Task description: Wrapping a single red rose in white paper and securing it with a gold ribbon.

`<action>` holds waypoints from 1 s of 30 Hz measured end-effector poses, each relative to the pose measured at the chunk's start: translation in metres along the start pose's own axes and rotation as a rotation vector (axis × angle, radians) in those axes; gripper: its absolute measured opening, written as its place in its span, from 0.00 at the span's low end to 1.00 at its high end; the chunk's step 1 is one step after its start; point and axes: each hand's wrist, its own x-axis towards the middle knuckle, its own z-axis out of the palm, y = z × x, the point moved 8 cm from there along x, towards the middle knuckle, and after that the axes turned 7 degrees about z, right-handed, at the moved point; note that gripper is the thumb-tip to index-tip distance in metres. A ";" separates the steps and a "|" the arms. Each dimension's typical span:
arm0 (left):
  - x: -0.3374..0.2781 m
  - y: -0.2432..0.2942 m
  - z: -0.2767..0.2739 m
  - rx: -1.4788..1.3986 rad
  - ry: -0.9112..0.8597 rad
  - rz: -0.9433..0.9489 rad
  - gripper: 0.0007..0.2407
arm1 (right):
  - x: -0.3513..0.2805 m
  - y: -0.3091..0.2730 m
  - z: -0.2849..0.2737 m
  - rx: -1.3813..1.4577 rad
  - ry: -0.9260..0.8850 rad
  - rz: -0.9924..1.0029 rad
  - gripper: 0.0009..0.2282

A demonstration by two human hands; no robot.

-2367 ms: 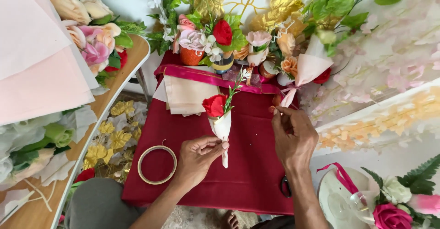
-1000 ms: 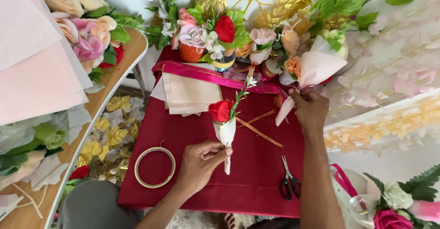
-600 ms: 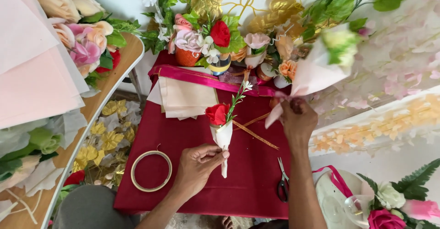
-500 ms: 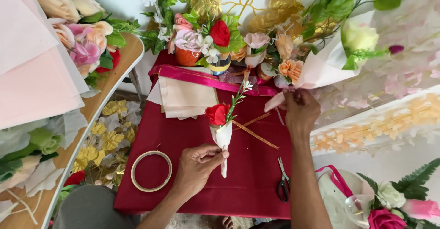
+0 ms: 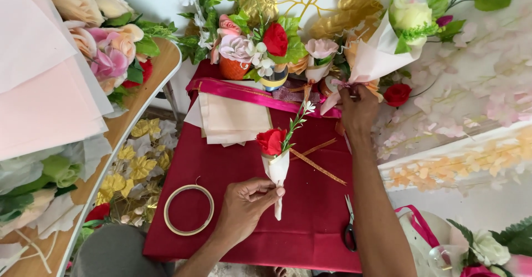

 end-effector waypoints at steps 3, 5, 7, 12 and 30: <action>0.000 -0.003 -0.001 0.021 0.018 -0.017 0.09 | 0.009 0.005 0.002 -0.035 0.021 -0.038 0.12; 0.000 -0.001 -0.001 0.020 0.015 0.001 0.09 | 0.013 0.008 0.003 -0.045 0.018 -0.040 0.11; 0.001 0.001 0.000 0.020 0.006 0.017 0.09 | 0.018 0.015 0.004 -0.055 0.021 -0.040 0.10; 0.002 -0.003 0.000 0.055 0.027 -0.048 0.09 | 0.023 0.026 0.011 -0.156 0.011 -0.081 0.14; 0.001 -0.004 0.001 0.056 0.028 -0.065 0.09 | 0.026 0.026 0.012 -0.250 0.097 -0.116 0.14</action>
